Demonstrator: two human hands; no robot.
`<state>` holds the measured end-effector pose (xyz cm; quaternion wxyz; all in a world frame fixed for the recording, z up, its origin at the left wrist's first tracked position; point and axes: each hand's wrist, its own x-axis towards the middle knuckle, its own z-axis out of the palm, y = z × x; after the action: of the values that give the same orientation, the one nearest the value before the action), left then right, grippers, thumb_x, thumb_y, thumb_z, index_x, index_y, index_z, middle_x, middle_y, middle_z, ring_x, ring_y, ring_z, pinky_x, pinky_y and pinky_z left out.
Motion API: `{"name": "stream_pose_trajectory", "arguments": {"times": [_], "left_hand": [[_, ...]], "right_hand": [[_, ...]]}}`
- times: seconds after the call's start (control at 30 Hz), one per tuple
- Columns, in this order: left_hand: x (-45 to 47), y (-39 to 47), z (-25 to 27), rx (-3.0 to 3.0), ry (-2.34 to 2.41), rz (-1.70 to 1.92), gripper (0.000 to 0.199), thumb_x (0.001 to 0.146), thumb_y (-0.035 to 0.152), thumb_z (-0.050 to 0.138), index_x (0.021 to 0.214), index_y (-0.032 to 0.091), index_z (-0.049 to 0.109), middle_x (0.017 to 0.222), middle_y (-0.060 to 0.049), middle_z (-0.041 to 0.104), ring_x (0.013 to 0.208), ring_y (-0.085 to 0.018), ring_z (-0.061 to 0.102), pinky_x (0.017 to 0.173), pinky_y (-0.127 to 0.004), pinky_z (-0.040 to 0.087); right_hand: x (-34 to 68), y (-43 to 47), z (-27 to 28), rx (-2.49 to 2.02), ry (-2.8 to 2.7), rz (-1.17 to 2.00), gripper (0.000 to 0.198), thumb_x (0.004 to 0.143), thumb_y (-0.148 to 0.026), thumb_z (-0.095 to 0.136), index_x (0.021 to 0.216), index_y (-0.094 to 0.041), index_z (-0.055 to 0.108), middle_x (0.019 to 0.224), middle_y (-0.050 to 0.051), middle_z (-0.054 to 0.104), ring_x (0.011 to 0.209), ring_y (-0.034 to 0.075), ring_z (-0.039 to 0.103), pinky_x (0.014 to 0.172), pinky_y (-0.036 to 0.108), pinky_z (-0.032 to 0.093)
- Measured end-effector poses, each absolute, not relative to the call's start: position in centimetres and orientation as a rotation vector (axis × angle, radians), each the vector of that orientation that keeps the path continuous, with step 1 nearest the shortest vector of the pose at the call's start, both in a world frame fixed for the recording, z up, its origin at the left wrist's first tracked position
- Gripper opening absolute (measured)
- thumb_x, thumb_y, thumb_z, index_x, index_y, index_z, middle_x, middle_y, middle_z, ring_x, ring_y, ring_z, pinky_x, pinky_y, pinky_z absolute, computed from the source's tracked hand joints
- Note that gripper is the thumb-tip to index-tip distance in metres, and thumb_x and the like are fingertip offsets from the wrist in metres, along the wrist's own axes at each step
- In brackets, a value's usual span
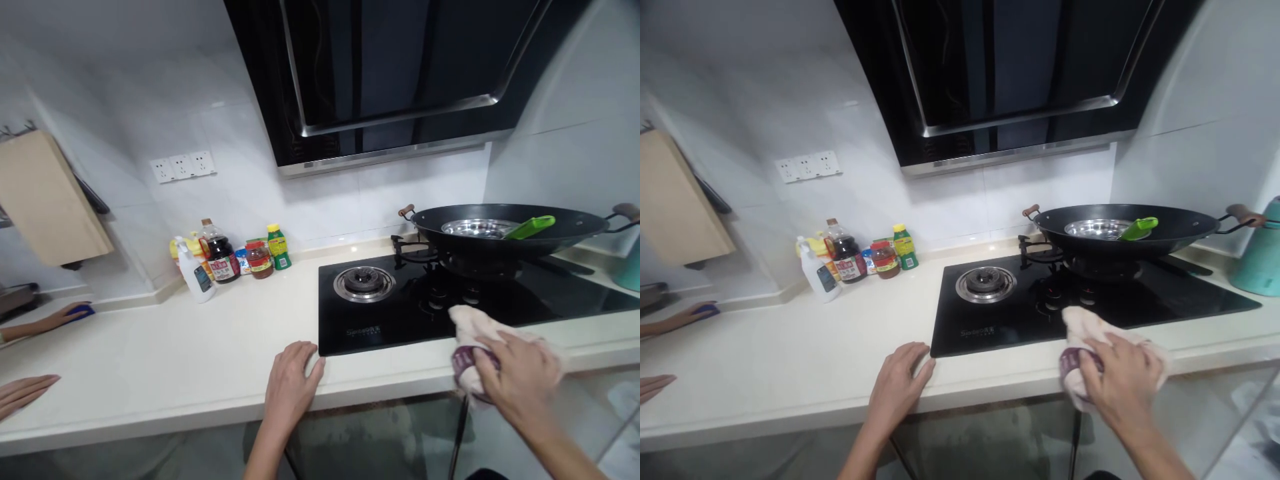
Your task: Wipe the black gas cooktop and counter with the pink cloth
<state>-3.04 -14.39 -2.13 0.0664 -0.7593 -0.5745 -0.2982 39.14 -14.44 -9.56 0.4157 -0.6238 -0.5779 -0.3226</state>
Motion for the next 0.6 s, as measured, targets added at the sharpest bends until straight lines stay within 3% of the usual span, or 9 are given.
{"name": "stream_pose_trajectory", "arguments": {"times": [0.13, 0.27, 0.47, 0.6], "left_hand": [[-3.1, -14.5, -2.1, -2.28, -1.717, -0.892, 0.026, 0.096, 0.034, 0.055, 0.114, 0.024, 0.072, 0.122, -0.007, 0.073, 0.118, -0.026, 0.065, 0.1, -0.044, 0.051], [-3.2, -14.5, -2.2, -2.264, -1.705, -0.889, 0.026, 0.096, 0.033, 0.056, 0.113, 0.024, 0.073, 0.122, -0.007, 0.074, 0.118, -0.026, 0.066, 0.1, -0.045, 0.053], [-3.2, -14.7, -1.9, -2.282, -1.73, -0.849, 0.027, 0.096, 0.034, 0.056, 0.115, 0.023, 0.073, 0.125, -0.007, 0.073, 0.121, -0.027, 0.065, 0.103, -0.046, 0.052], [-3.1, -14.7, -1.9, -2.292, -1.739, -0.854, 0.027, 0.097, 0.034, 0.055, 0.115, 0.023, 0.073, 0.126, -0.007, 0.073, 0.122, -0.027, 0.064, 0.104, -0.046, 0.051]], "right_hand": [[31.0, -15.8, -9.8, -1.488, -1.58, -0.677, 0.031, 0.09, -0.042, 0.052, 0.11, -0.025, 0.07, 0.122, 0.014, 0.063, 0.121, 0.035, 0.055, 0.11, 0.06, 0.027], [27.9, -16.4, -10.6, -1.346, -1.781, -0.599, 0.039, 0.086, -0.043, 0.061, 0.123, -0.032, 0.066, 0.135, 0.011, 0.061, 0.131, 0.04, 0.049, 0.113, 0.065, 0.022], [33.2, -16.6, -11.3, -1.166, -2.112, -0.64, 0.064, 0.085, -0.04, 0.066, 0.147, -0.036, 0.05, 0.15, 0.011, 0.053, 0.141, 0.038, 0.043, 0.115, 0.061, 0.023], [39.6, -16.0, -12.2, -1.232, -2.091, -0.663, 0.075, 0.083, -0.053, 0.068, 0.151, -0.032, 0.045, 0.148, 0.014, 0.055, 0.138, 0.04, 0.046, 0.115, 0.064, 0.024]]}}
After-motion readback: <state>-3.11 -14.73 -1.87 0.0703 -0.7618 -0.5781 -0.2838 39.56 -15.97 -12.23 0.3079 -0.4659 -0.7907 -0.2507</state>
